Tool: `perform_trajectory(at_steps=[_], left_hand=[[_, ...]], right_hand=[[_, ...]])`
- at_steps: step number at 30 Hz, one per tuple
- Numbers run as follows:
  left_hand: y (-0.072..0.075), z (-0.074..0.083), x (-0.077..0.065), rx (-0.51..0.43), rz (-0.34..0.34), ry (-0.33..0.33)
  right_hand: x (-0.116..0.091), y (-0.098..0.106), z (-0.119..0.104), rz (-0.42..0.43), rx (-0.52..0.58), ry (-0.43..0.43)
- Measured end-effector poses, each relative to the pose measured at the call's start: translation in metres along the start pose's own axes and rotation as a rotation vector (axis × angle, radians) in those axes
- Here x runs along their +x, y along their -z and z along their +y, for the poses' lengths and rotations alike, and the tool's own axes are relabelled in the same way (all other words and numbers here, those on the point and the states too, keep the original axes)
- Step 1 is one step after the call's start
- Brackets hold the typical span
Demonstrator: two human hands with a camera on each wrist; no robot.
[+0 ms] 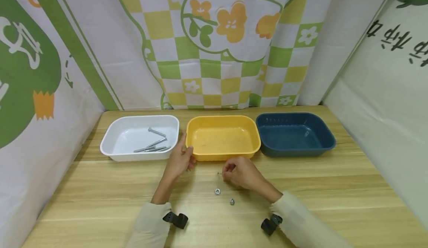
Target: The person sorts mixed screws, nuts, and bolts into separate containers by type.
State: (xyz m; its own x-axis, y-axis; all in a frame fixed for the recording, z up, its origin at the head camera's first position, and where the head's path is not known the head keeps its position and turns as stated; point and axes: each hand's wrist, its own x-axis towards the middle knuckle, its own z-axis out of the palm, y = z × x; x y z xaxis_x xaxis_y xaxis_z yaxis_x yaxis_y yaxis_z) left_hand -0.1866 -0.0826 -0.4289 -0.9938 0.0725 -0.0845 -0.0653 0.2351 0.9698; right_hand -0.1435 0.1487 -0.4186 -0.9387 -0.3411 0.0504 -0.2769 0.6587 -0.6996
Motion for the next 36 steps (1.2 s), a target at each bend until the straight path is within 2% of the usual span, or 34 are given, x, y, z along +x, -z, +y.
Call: perform_trajectory(at_steps=[6,18,25,36], left_hand=[[0.000,0.000,0.000,-0.005,0.006,0.006],[0.000,0.000,0.001,0.005,0.009,0.005],[-0.001,0.000,0.000,-0.002,0.009,0.003],[0.000,-0.003,0.000,0.004,0.006,0.001]], right_hand=[[0.001,0.010,-0.006,0.007,0.029,-0.009],[0.009,0.027,-0.009,0.091,0.009,0.004],[0.020,0.044,-0.002,0.163,-0.020,0.020],[0.028,0.049,0.010,0.176,-0.038,0.002]])
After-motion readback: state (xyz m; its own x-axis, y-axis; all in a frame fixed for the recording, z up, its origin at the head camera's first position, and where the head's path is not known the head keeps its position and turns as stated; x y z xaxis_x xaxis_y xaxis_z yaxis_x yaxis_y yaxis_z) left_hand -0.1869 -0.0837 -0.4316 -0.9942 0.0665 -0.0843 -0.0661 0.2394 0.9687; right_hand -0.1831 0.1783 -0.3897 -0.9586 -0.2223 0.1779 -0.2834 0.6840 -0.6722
